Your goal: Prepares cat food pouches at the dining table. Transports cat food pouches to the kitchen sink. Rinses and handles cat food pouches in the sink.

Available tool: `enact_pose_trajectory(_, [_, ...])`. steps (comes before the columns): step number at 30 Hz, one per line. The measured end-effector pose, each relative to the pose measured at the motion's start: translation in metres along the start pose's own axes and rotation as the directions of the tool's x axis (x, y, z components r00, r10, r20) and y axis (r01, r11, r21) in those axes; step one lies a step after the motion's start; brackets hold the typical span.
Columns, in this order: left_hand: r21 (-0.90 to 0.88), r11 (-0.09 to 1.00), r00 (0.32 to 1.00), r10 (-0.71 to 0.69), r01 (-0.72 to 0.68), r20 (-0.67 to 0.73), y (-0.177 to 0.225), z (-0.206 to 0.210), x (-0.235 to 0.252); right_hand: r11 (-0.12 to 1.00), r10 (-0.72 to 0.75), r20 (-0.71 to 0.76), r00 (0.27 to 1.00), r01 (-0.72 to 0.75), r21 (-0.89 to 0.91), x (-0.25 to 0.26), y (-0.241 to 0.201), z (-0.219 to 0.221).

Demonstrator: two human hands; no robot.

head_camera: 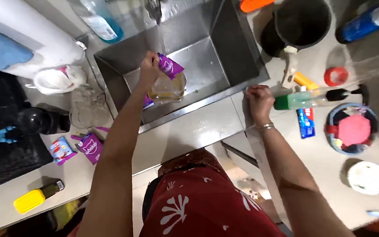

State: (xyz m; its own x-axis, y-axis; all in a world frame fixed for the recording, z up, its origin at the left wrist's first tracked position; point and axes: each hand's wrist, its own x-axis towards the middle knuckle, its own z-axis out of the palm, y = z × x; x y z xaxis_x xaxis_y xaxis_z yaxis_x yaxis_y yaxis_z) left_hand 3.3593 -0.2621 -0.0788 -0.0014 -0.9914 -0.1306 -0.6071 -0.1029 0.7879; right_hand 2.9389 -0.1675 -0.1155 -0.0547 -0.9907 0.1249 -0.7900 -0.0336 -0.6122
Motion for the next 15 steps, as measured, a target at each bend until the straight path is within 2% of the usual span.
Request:
enact_pose_trajectory(2, [0.074, 0.996, 0.998, 0.058, -0.056, -0.024, 0.009, 0.005, -0.004, 0.987, 0.087, 0.012, 0.996, -0.084, -0.136, 0.013, -0.015, -0.005])
enact_pose_trajectory(4, [0.220, 0.966, 0.990, 0.141, -0.138, -0.001, 0.016, 0.010, -0.013, 0.941, 0.141, 0.062, 0.988, -0.115, -0.317, 0.004, -0.028, -0.006])
enact_pose_trajectory(5, [0.283, 0.943, 0.984, 0.176, -0.173, 0.014, 0.018, 0.011, -0.014, 0.932, 0.150, 0.072, 0.986, -0.116, -0.343, 0.003, -0.038, -0.004])
enact_pose_trajectory(8, [0.309, 0.915, 0.966, 0.247, -0.258, 0.075, 0.011, 0.013, -0.012, 0.987, -0.039, 0.115, 0.993, 0.057, -0.154, 0.017, -0.080, 0.011])
enact_pose_trajectory(9, [0.268, 0.924, 0.962, 0.257, -0.274, 0.094, 0.010, 0.010, -0.011, 0.998, -0.070, 0.203, 0.977, 0.069, 0.014, 0.028, -0.098, 0.021])
enact_pose_trajectory(10, [0.201, 0.944, 0.963, 0.240, -0.261, 0.125, 0.010, 0.007, -0.013, 0.975, -0.075, 0.341, 0.937, -0.004, 0.224, 0.042, -0.115, 0.033])
enact_pose_trajectory(11, [0.121, 0.969, 0.967, 0.193, -0.215, 0.169, 0.012, 0.002, -0.013, 0.902, -0.083, 0.489, 0.869, -0.143, 0.407, 0.061, -0.129, 0.050])
enact_pose_trajectory(12, [0.041, 0.987, 0.968, 0.141, -0.153, 0.209, 0.013, -0.002, -0.012, 0.807, -0.111, 0.629, 0.770, -0.299, 0.509, 0.081, -0.138, 0.072])
enact_pose_trajectory(13, [-0.035, 0.997, 0.968, 0.082, -0.075, 0.236, 0.011, -0.003, -0.012, 0.711, -0.148, 0.759, 0.634, -0.466, 0.527, 0.096, -0.148, 0.093])
enact_pose_trajectory(15, [-0.185, 0.969, 0.960, -0.112, 0.162, 0.255, 0.005, 0.007, -0.019, 0.563, -0.210, 0.917, 0.338, -0.726, 0.396, 0.100, -0.170, 0.124])
